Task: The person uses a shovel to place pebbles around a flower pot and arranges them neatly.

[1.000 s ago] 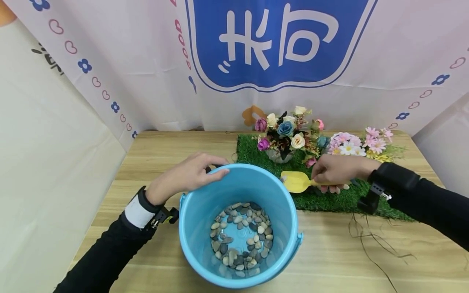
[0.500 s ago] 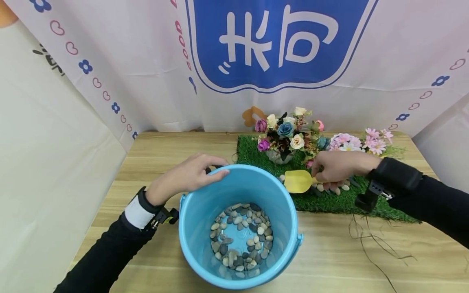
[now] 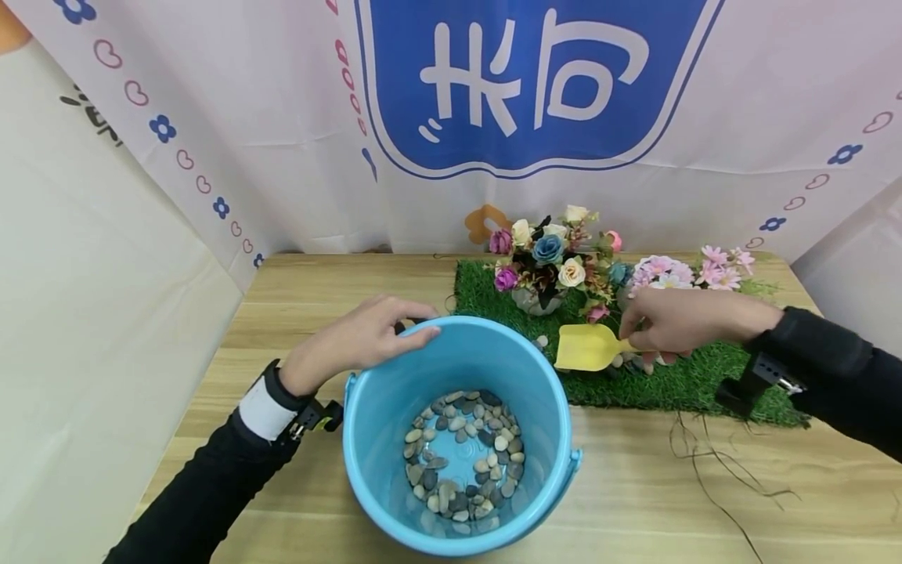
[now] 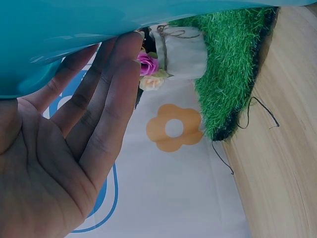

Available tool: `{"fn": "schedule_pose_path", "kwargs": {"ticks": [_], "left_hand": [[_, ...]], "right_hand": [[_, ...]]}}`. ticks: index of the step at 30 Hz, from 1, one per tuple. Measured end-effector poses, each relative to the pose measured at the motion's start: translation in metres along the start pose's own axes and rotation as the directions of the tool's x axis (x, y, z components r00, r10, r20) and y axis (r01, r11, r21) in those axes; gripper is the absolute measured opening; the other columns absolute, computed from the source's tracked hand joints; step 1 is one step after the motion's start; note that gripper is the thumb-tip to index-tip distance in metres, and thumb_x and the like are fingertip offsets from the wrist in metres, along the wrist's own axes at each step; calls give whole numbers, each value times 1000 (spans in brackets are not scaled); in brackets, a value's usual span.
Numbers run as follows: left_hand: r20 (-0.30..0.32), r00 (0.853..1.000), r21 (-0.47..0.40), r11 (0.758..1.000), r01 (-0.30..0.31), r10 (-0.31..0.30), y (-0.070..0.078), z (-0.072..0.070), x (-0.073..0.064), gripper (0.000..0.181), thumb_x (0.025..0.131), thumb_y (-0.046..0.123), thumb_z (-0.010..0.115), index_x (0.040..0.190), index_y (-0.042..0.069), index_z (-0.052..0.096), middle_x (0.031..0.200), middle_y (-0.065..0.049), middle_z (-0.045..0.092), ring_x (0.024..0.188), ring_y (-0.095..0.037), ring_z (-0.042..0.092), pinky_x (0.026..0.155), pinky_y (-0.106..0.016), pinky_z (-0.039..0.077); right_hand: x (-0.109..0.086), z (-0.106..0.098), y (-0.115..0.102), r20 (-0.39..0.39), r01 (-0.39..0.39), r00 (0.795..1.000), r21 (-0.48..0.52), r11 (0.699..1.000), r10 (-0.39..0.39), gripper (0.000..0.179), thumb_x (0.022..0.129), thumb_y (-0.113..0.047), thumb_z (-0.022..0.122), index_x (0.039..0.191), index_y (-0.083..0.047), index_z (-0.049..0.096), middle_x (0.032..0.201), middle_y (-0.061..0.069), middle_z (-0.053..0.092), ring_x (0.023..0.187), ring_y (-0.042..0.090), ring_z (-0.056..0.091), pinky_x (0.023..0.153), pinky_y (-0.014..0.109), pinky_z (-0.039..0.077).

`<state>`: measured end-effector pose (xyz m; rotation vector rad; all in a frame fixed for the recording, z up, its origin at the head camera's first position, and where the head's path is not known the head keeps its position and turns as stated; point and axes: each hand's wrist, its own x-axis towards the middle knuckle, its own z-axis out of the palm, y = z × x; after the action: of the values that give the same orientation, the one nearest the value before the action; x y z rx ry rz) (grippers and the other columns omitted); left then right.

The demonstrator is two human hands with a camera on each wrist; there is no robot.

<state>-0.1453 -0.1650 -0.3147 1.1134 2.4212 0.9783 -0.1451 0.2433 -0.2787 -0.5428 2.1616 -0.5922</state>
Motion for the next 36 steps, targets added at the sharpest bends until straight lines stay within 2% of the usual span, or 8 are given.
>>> {"fn": "schedule_pose_path", "kwargs": {"ticks": [3, 8, 12, 17, 21, 25, 32, 36], "left_hand": [[1, 1000, -3, 1000, 1, -1, 0, 0, 1, 26, 107, 25, 54, 113, 9, 73, 91, -2, 69, 71, -10, 67, 63, -32, 57], [1, 1000, -8, 1000, 6, -6, 0, 0, 0, 26, 107, 26, 53, 114, 10, 73, 92, 0, 69, 72, -9, 68, 63, -32, 57], [-2, 1000, -13, 1000, 11, -11, 1, 0, -1, 26, 107, 26, 53, 115, 11, 73, 92, 1, 69, 70, -9, 68, 63, -32, 57], [-5, 1000, -2, 1000, 10, -10, 0, 0, -1, 26, 107, 26, 54, 114, 10, 73, 91, 1, 69, 70, -10, 67, 63, -32, 56], [-8, 1000, -1, 1000, 9, -9, 0, 0, -1, 25, 107, 25, 54, 114, 10, 73, 90, 0, 69, 70, -10, 67, 63, -33, 56], [-9, 1000, -4, 1000, 9, -9, 0, 0, -1, 25, 107, 26, 55, 114, 9, 73, 89, -1, 69, 69, -11, 66, 62, -33, 56], [-8, 1000, -4, 1000, 11, -11, -1, 1, 0, 26, 107, 26, 55, 114, 9, 73, 89, -3, 69, 68, -11, 65, 62, -33, 55], [-2, 1000, -9, 1000, 12, -12, -1, 1, 0, 26, 107, 26, 55, 114, 9, 73, 91, -1, 69, 71, -11, 66, 64, -34, 56]], "right_hand": [[-7, 4, 2, -12, -15, 1000, 39, 999, 15, 34, 103, -3, 49, 131, 17, 55, 82, 4, 64, 61, 17, 56, 52, 27, 44], [-19, 6, 2, -54, 12, 998, 26, 1000, -11, 31, 103, -4, 51, 129, 11, 60, 81, 2, 62, 58, 16, 54, 51, 25, 44], [-28, 4, 0, -82, 27, 996, 27, 999, -25, 34, 104, -4, 50, 134, 11, 57, 84, 2, 63, 53, 14, 49, 52, 27, 45], [-39, 1, -9, -126, 56, 991, 36, 998, -51, 36, 102, 0, 49, 136, 9, 56, 82, 2, 63, 48, 10, 41, 48, 25, 38], [-47, 0, -17, -203, 107, 974, 20, 994, -101, 32, 101, 1, 52, 132, 5, 61, 79, 0, 63, 49, 12, 46, 47, 27, 42], [-54, -3, -27, -288, 155, 944, -38, 987, -159, 29, 99, 0, 58, 127, 1, 66, 76, -3, 64, 51, 15, 52, 48, 30, 47], [-60, -10, -40, -384, 86, 917, -84, 993, -112, 29, 98, -2, 59, 125, -2, 68, 76, -3, 65, 51, 15, 51, 47, 30, 45], [-61, -11, -44, -426, 150, 888, -93, 984, -175, 28, 99, -3, 61, 126, -2, 68, 77, -4, 66, 50, 16, 52, 45, 30, 45]]}}
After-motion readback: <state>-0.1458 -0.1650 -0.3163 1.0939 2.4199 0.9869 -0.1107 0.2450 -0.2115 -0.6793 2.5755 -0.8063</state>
